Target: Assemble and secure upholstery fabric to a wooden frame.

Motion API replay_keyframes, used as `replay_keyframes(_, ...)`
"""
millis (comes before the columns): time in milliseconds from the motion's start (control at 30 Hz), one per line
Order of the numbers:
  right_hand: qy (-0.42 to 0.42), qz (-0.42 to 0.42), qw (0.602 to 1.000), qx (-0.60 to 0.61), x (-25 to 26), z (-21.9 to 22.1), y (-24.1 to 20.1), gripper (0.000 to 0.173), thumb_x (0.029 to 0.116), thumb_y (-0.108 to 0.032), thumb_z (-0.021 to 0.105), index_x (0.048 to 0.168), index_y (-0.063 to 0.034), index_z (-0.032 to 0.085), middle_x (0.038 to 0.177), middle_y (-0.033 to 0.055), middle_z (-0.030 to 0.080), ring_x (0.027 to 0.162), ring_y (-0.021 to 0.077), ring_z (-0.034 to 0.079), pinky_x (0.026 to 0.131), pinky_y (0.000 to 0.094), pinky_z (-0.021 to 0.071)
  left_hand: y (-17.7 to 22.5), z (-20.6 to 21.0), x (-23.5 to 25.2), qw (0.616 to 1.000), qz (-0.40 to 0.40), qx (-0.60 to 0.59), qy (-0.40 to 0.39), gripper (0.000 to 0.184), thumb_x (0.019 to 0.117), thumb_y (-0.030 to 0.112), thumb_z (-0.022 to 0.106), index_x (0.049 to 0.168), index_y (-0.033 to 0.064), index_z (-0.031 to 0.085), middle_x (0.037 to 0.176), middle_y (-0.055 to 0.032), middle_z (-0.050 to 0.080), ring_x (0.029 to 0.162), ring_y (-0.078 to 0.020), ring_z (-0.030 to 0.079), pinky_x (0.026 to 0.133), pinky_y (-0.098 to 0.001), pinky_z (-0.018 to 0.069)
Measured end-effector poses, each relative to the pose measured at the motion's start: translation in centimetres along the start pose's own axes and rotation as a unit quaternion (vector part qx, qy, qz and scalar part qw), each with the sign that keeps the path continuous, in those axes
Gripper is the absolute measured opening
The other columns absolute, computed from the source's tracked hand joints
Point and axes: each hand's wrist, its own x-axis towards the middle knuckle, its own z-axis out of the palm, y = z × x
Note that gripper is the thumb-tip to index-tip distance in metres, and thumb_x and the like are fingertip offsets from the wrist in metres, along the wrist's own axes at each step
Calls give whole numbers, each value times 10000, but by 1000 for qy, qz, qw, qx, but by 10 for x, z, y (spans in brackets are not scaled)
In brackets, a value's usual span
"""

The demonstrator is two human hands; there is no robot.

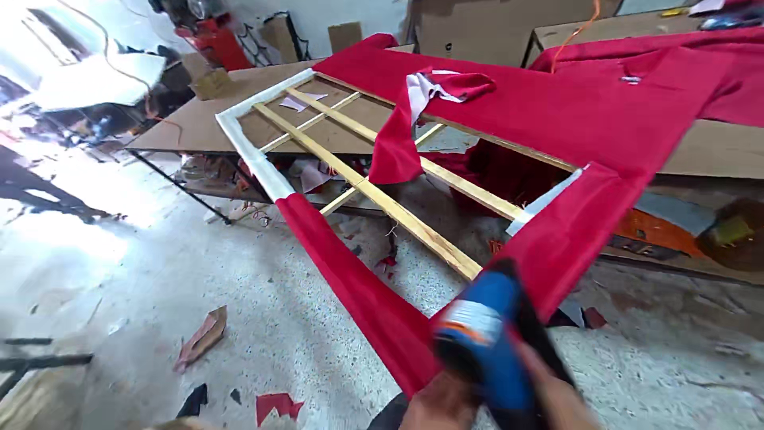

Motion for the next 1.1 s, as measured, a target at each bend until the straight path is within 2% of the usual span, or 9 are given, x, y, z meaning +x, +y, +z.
replay_keyframes(100,-102,-71,992,16,11,65,-22,573,1003,-163,583,1460,150,438,1406,316,559,1333,364,556,1146,488,441,22,-21,-32,957,-178,-116,196,403,968,395,666,1103,15,669,977,-4,766,927,-46,724,866,-278,608)
replay_keyframes(200,-283,-168,944,-21,10,93,-28,521,1051,-203,512,1516,25,456,1531,197,509,1427,308,493,1243,557,272,11,-64,-79,910,-182,-262,265,472,1013,352,626,1348,21,595,1207,-159,730,1139,-299,700,1031,-484,548)
replay_keyframes(267,-234,-235,942,-46,18,116,-17,391,1072,-236,498,1430,-125,610,1420,48,644,1311,194,610,1175,489,408,-2,-88,-112,881,-157,-343,287,496,1025,349,606,1430,69,551,1239,-184,708,1176,-333,677,1052,-518,521)
replay_keyframes(333,-132,-246,957,-80,43,144,11,338,1035,-278,540,1319,-171,689,1332,27,690,1204,186,665,1021,419,546,-14,-125,-126,849,-141,-407,307,487,1005,398,619,1418,142,589,1100,-122,735,1047,-286,711,1004,-519,545)
replay_keyframes(467,-242,-74,947,-195,135,196,84,569,1078,-478,419,1538,-151,478,1639,56,392,1506,284,369,1185,593,337,-55,-247,-113,894,-210,-188,347,439,996,426,600,1334,146,629,717,8,656,585,-129,635,590,-332,591)
replay_keyframes(567,-196,-73,949,-237,204,242,116,551,1081,-525,358,1529,-237,505,1667,-11,342,1560,275,248,1218,667,204,-87,-329,-50,900,-329,147,247,505,905,504,688,1107,41,669,686,-45,656,548,-177,641,537,-376,588)
replay_keyframes(667,-189,-62,945,-258,245,265,131,520,1094,-517,279,1503,-324,535,1681,-24,312,1579,271,190,1227,682,156,-132,-366,38,865,-361,343,54,433,839,533,720,958,116,735,728,-61,691,633,-226,678,604,-507,579)
replay_keyframes(867,-184,-34,939,-290,249,262,146,505,1087,-545,196,1468,-490,523,1675,-54,323,1587,259,155,1226,693,123,-226,-383,165,825,-357,409,-156,359,912,531,721,959,177,753,728,-59,686,660,-251,668,652,-580,551)
replay_keyframes(1100,-190,-12,933,-304,233,251,146,467,1107,-453,250,1522,-444,463,1679,-58,313,1576,212,208,1231,657,188,-268,-386,220,791,-402,410,-212,393,915,526,728,993,141,750,730,-96,689,628,-254,664,639,-538,565)
